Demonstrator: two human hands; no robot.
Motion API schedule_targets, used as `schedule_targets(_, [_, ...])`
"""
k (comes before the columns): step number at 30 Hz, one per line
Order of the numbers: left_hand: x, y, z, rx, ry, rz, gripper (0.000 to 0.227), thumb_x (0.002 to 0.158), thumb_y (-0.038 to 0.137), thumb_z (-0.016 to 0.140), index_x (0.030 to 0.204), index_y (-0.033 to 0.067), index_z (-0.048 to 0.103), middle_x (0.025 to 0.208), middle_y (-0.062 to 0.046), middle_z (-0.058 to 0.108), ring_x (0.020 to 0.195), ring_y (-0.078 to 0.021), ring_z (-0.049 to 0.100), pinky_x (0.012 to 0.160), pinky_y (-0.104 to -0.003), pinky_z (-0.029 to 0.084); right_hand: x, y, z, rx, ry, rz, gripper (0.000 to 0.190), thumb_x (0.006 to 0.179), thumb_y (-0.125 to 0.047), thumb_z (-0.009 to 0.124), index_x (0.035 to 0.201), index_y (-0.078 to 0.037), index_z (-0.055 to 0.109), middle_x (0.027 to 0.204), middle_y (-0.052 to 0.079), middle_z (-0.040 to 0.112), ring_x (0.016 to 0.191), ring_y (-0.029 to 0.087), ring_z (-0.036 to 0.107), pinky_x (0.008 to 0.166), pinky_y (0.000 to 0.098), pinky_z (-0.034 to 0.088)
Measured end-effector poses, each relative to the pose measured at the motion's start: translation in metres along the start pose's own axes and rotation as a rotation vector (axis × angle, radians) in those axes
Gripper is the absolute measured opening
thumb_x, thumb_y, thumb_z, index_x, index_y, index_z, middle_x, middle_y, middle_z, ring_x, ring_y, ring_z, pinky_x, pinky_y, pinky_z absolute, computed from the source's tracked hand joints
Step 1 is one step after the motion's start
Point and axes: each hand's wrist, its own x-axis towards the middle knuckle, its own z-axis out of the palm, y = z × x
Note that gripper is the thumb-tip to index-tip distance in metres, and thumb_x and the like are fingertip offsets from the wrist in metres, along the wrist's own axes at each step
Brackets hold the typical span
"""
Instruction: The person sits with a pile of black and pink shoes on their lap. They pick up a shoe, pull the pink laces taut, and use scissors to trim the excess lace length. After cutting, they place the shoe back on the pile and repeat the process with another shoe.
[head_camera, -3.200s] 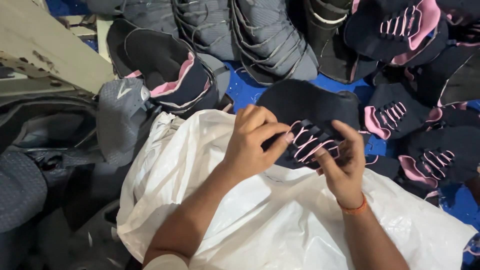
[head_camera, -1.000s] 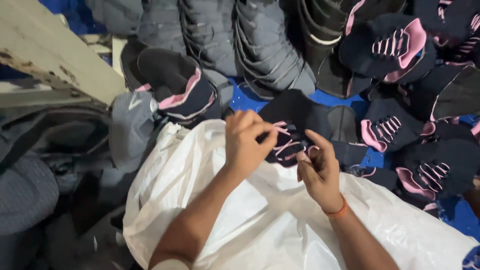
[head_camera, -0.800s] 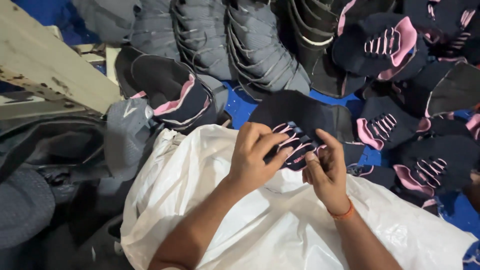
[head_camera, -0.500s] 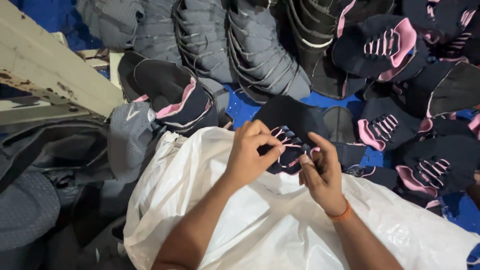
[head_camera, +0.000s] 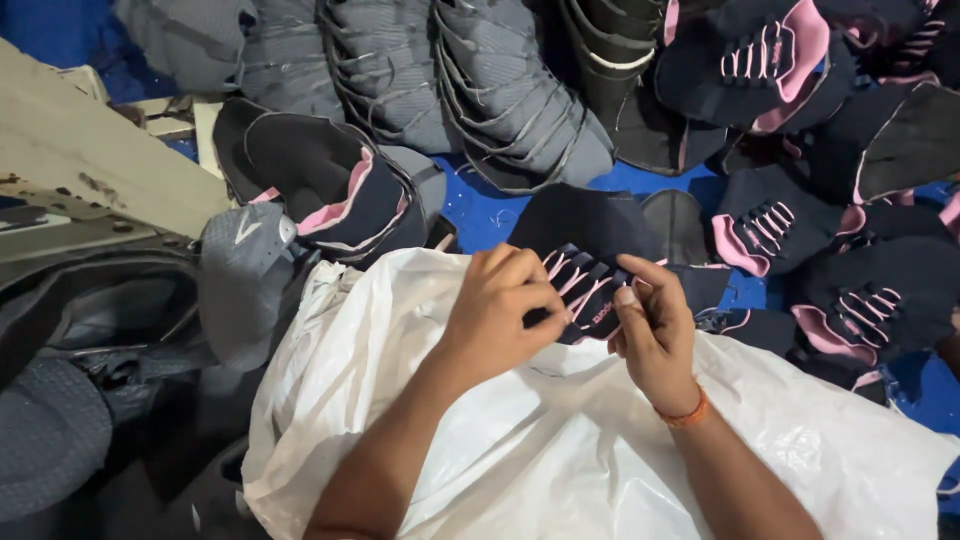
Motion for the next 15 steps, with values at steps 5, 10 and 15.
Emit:
schedule_targets(5, [0.000, -0.003, -0.002, -0.098, -0.053, -0.061, 0.014, 0.081, 0.022, 0.084, 0.084, 0.0108, 0.076, 0.090, -0.001, 0.063, 0.097, -0.0217, 0.058, 0.090, -0.038, 0.044, 0.005, -0.016, -0.003, 0.017, 0.038, 0.014, 0.034, 0.106, -0.007, 0.050, 0.140, -0.003, 0.050, 0.081, 0.000, 0.054, 0.053, 0.003, 0.049, 0.045, 0.0185, 0.043])
schedule_targets(10, [-0.001, -0.010, -0.004, -0.233, 0.112, -0.146, 0.023, 0.087, 0.021, 0.082, 0.104, 0.0073, 0.075, 0.108, -0.005, 0.064, 0.110, -0.0233, 0.059, 0.101, -0.039, 0.045, 0.004, -0.017, -0.008, 0.155, 0.044, -0.043, 0.034, 0.108, -0.008, 0.047, 0.141, -0.004, 0.046, 0.078, -0.001, 0.056, 0.052, 0.003, 0.051, 0.045, 0.0184, 0.044])
schedule_targets(15, [-0.009, -0.032, 0.012, -0.364, 0.119, -0.245, 0.018, 0.087, 0.019, 0.083, 0.095, 0.0065, 0.073, 0.124, -0.010, 0.061, 0.122, -0.0258, 0.058, 0.109, -0.038, 0.043, -0.005, 0.003, -0.015, -0.044, 0.000, -0.120, 0.041, 0.102, -0.006, 0.063, 0.141, -0.004, 0.052, 0.088, 0.000, 0.057, 0.064, 0.004, 0.051, 0.052, 0.0185, 0.042])
